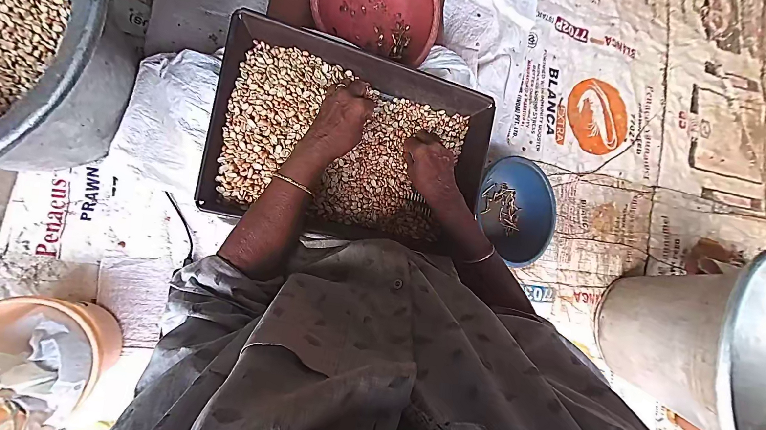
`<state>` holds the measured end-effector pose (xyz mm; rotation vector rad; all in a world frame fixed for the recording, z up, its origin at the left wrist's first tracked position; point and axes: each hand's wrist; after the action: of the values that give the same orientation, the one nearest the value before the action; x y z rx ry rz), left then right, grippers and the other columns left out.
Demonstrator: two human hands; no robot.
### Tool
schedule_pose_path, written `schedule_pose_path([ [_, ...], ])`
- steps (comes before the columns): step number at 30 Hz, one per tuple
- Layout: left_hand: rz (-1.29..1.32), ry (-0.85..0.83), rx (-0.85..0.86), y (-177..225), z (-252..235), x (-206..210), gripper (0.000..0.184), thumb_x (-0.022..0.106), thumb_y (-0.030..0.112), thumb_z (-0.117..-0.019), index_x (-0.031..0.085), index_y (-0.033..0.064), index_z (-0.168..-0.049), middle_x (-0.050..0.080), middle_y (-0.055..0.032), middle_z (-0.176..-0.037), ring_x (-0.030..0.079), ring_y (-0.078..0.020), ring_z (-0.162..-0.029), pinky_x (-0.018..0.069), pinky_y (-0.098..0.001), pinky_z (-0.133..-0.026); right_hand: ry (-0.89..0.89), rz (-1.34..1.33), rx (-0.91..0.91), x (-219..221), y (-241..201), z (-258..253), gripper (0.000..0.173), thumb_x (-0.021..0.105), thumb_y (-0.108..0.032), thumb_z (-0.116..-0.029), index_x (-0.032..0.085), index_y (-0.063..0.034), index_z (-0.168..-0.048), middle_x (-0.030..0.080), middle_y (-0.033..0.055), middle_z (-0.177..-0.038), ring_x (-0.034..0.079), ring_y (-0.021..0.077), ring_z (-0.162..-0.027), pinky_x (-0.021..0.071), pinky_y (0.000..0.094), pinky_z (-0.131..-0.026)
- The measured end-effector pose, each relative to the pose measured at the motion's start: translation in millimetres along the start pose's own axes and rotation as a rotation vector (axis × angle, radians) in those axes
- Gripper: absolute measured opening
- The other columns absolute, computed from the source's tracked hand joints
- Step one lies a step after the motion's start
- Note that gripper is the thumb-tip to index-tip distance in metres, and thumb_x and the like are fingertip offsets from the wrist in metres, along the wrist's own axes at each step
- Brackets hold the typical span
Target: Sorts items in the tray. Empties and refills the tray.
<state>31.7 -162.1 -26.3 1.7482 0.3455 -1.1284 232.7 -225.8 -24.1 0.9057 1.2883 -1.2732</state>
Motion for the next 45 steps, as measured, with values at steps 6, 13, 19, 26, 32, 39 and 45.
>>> schedule_pose_path([
  [6,-0.015,-0.007,0.000,1.4,1.0,-1.1,0.021,0.053,-0.003,-0.0980,0.070,-0.0100,-0.107,0.061,-0.0321,-0.124,0.057,-0.0522,-0.120,0.0401,-0.0664,-0.106,-0.162,0.051,-0.034,-24.0,0.1,-8.4,0.023,0.057,-0.011,-0.0996,0.069,0.0028,-0.113,0.068,0.0251,-0.117,0.065,0.0447,-0.113,0.0494,0.0619,-0.091],
  [13,-0.018,0.003,-0.010,-0.7,0.8,0.8,0.022,0.052,-0.002,-0.0989,0.071,-0.0076,-0.108,0.061,-0.0302,-0.125,0.057,-0.0496,-0.122,0.0403,-0.0643,-0.108,0.310,-0.775,-0.021,-56.5,17.3,-36.2,0.037,0.060,-0.012,-0.1022,0.051,0.0075,-0.132,0.070,0.0168,-0.112,0.075,0.0206,-0.084,0.0649,0.0368,-0.078],
  [19,-0.026,-0.010,-0.012,1.6,1.6,-1.8,0.023,0.051,-0.001,-0.1001,0.070,-0.0096,-0.109,0.060,-0.0322,-0.126,0.056,-0.0518,-0.122,0.0408,-0.0637,-0.107,0.020,-0.207,-0.077,0.2,-3.0,-8.7,0.023,0.058,-0.006,-0.0990,0.076,-0.0024,-0.114,0.072,0.0209,-0.117,0.069,0.0390,-0.109,0.0527,0.0564,-0.095],
  [26,-0.017,0.015,0.014,0.3,1.3,-0.2,0.022,0.051,-0.001,-0.0999,0.070,-0.0109,-0.107,0.062,-0.0332,-0.122,0.058,-0.0522,-0.120,0.0418,-0.0645,-0.106,0.057,-0.144,-0.090,6.5,-9.6,-6.3,0.022,0.058,-0.002,-0.0981,0.071,0.0044,-0.115,0.067,0.0249,-0.124,0.066,0.0407,-0.115,0.0538,0.0529,-0.098],
  [32,-0.025,0.010,0.006,0.4,1.0,0.3,0.022,0.051,-0.001,-0.1000,0.070,-0.0108,-0.106,0.061,-0.0328,-0.120,0.057,-0.0516,-0.119,0.0417,-0.0634,-0.106,0.044,-0.123,-0.025,8.6,-11.4,-5.7,0.022,0.057,-0.005,-0.0986,0.069,0.0035,-0.115,0.067,0.0240,-0.122,0.067,0.0404,-0.111,0.0546,0.0551,-0.092],
  [39,0.012,0.022,0.029,4.2,1.4,-0.8,0.022,0.051,-0.001,-0.1003,0.070,-0.0101,-0.106,0.060,-0.0316,-0.124,0.058,-0.0505,-0.119,0.0425,-0.0639,-0.104,0.167,-0.088,-0.109,17.4,-4.5,-6.1,0.023,0.058,-0.007,-0.0985,0.075,-0.0018,-0.113,0.070,0.0207,-0.120,0.070,0.0399,-0.108,0.0564,0.0559,-0.086],
  [45,0.092,-0.030,0.223,6.8,1.6,13.5,0.014,0.060,0.005,-0.0963,0.073,0.0001,-0.098,0.064,-0.0207,-0.115,0.059,-0.0406,-0.116,0.0364,-0.0643,-0.105,0.116,-0.124,-0.083,13.2,-2.1,-7.9,0.020,0.058,-0.010,-0.0994,0.074,-0.0018,-0.108,0.069,0.0197,-0.119,0.069,0.0381,-0.108,0.0548,0.0563,-0.088],
])
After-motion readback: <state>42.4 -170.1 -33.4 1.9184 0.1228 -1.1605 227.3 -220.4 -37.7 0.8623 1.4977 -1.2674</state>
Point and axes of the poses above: each hand's wrist, its own z-axis away from the middle knuckle, its own x-axis out of the palm, y = z × x
